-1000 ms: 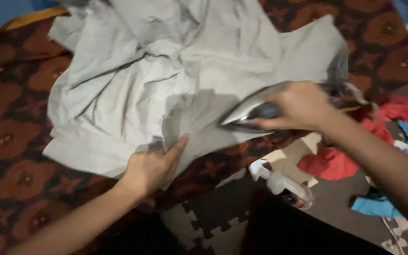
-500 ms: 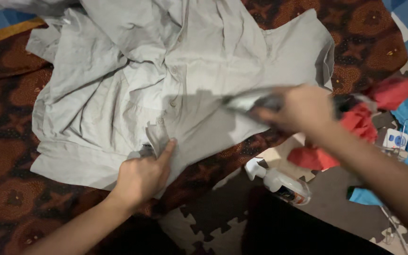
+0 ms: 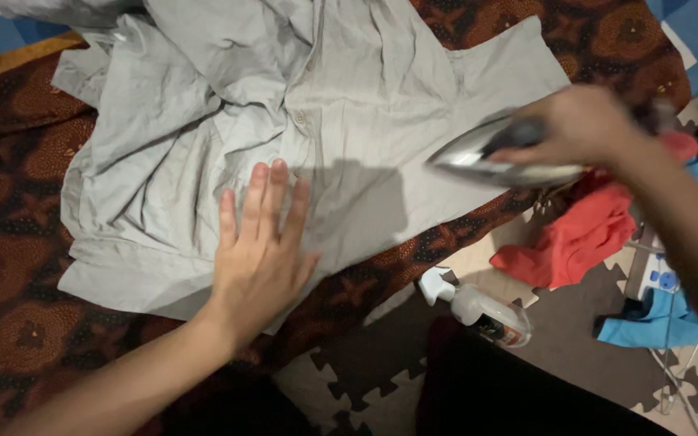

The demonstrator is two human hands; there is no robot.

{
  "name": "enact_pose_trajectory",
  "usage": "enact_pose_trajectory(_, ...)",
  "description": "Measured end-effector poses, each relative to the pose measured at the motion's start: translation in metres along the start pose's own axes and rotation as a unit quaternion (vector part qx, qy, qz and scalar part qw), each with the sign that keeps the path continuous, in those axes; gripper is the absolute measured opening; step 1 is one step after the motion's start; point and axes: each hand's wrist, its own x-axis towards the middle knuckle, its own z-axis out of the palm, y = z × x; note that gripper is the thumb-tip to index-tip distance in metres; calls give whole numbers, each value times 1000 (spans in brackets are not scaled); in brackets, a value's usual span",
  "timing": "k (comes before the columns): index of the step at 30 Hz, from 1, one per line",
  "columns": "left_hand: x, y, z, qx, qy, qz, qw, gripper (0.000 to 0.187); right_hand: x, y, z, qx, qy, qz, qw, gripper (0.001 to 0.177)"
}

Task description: The person irons a plaid shirt on a bed, buttons it up, and hangs it on a hanger in a closet. They then iron a light-colored shirt, using a spray bottle to moisten the fabric before smoothing it with the iron.

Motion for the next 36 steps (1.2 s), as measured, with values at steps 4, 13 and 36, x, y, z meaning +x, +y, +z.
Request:
enact_pose_trajectory(4,3,-2,8,-56,-3,21,998,90,18,-108,-13,26,-67,-108,992,58)
enact_pose_trajectory(13,22,8,45,-104,-21,51,993,91,-1,-183,-31,156,-56,30,986,50)
enact_pose_trajectory(36,80,30,113,-181,-73,357,913,79,65,-9,2,124,122,287,942,66)
